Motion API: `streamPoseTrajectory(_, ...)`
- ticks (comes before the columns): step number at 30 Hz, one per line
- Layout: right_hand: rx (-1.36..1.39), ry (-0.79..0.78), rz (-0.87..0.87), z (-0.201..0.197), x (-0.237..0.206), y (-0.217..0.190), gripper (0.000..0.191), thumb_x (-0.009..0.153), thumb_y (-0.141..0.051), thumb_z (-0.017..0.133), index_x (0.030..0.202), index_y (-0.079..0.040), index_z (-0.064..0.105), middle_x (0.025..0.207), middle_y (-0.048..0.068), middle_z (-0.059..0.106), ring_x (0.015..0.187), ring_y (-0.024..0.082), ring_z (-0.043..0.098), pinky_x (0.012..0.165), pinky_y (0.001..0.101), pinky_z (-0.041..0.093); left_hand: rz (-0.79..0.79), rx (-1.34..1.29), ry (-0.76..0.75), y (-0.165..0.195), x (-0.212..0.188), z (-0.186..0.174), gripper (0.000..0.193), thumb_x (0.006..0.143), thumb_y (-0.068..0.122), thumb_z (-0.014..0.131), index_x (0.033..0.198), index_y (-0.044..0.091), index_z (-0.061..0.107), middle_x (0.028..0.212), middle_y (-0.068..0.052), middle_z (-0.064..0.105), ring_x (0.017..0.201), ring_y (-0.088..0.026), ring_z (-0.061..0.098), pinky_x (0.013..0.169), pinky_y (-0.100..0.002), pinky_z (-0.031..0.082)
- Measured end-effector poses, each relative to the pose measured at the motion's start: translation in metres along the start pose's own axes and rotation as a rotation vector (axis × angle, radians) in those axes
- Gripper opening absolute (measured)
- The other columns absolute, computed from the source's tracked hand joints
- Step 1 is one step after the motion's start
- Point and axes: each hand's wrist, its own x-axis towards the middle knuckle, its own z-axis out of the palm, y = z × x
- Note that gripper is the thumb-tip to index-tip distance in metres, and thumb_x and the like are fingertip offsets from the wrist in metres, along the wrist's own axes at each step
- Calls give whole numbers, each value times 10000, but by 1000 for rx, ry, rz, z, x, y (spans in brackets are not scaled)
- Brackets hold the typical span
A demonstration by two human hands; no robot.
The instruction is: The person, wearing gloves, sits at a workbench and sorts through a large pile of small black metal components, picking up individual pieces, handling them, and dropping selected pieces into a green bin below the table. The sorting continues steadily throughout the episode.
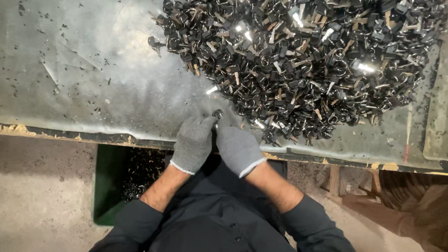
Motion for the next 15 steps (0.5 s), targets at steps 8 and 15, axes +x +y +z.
streamPoseTrajectory(8, 122, -108, 152, -6, -12, 7, 702, 1054, -300, 577, 1586, 67, 302, 852, 215, 724, 714, 355, 735, 652, 458, 593, -9, 178, -36, 3, -1, -7, 148, 769, 121, 779, 884, 91, 690, 824, -108, 667, 811, -335, 641, 701, -488, 503)
streamPoseTrajectory(15, 62, 8, 79, 8, -24, 2, 204, 985, -112, 540, 1176, -85, 604, 882, 165, 731, 790, 354, 753, 624, 481, 593, -2, -4, 20, -3, -2, -11, 157, 786, 131, 779, 754, 80, 634, 730, -105, 607, 720, -328, 613, 650, -484, 481)
